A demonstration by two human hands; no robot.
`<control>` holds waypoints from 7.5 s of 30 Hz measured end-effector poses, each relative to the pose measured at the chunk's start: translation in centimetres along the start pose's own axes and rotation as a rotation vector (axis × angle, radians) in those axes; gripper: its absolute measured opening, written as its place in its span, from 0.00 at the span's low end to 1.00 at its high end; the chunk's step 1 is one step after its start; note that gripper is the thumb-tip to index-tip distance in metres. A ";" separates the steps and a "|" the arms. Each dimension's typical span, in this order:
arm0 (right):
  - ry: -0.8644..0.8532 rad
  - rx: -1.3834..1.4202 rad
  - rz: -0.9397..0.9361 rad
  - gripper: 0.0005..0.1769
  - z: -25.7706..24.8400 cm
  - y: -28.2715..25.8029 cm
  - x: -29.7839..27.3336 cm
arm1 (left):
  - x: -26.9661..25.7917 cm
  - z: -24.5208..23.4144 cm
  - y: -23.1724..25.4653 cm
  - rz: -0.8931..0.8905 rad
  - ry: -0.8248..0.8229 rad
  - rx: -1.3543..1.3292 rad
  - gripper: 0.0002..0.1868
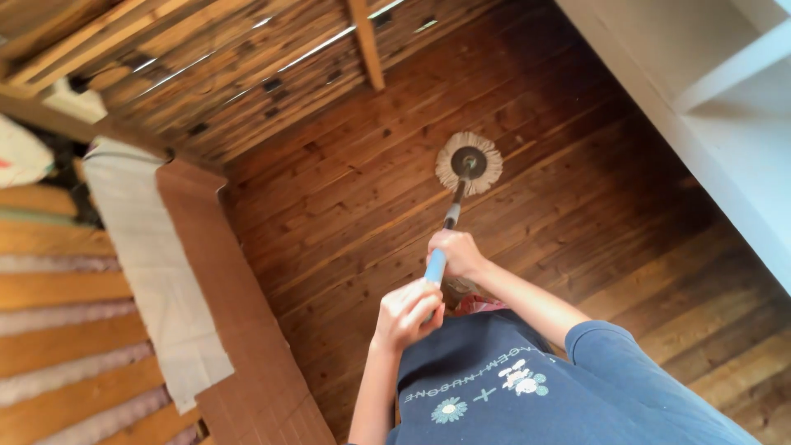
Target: The person uses a mop to clean a wooden floor in a room. They move the mop back and forth across the floor surface, covering different areas systematically. The camera is mounted on the person's head, providing a first-person view of the mopping action.
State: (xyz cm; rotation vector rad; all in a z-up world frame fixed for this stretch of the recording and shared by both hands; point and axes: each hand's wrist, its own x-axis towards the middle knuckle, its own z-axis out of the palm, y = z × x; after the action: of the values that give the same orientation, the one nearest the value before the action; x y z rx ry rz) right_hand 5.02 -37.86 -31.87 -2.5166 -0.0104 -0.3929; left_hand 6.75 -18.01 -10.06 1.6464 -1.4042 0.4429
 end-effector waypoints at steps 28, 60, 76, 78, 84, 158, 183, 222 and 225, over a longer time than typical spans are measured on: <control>-0.159 -0.386 0.562 0.12 -4.7 31.1 -4.9 | 1.1 29.8 -10.3 -0.534 -0.855 -0.337 0.19; -0.082 0.712 -0.300 0.13 4.2 -6.5 1.4 | -3.4 -4.6 4.3 -0.252 0.169 0.149 0.13; -0.249 0.415 -0.386 0.19 10.5 5.4 5.2 | -7.3 2.4 -2.0 -0.226 0.186 0.016 0.12; -0.249 0.275 -0.388 0.16 10.5 7.9 6.9 | -7.2 4.0 -4.0 -0.248 0.119 0.087 0.11; -0.320 0.090 -0.177 0.22 12.2 16.9 12.4 | -4.8 9.7 -11.2 -0.523 0.112 0.279 0.08; 0.181 0.529 0.009 0.11 -5.5 -0.3 5.8 | 7.1 1.4 -1.3 -0.403 -0.149 0.166 0.11; 0.010 0.011 0.092 0.27 -8.2 32.0 16.6 | 8.6 32.0 -27.4 -0.359 -0.437 0.183 0.19; -0.212 -0.386 0.387 0.32 -11.3 41.4 6.5 | 11.3 42.1 -25.1 -0.536 -1.002 -0.289 0.35; -0.191 -0.123 0.614 0.44 -12.4 36.6 5.3 | 9.9 40.5 -22.1 -0.647 -0.939 -0.412 0.32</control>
State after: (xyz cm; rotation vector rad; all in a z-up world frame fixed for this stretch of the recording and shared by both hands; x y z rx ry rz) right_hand 10.13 -75.44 -40.84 -2.5054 0.7099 0.1004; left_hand 18.87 -57.48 -32.93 1.8869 -1.3183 -1.0431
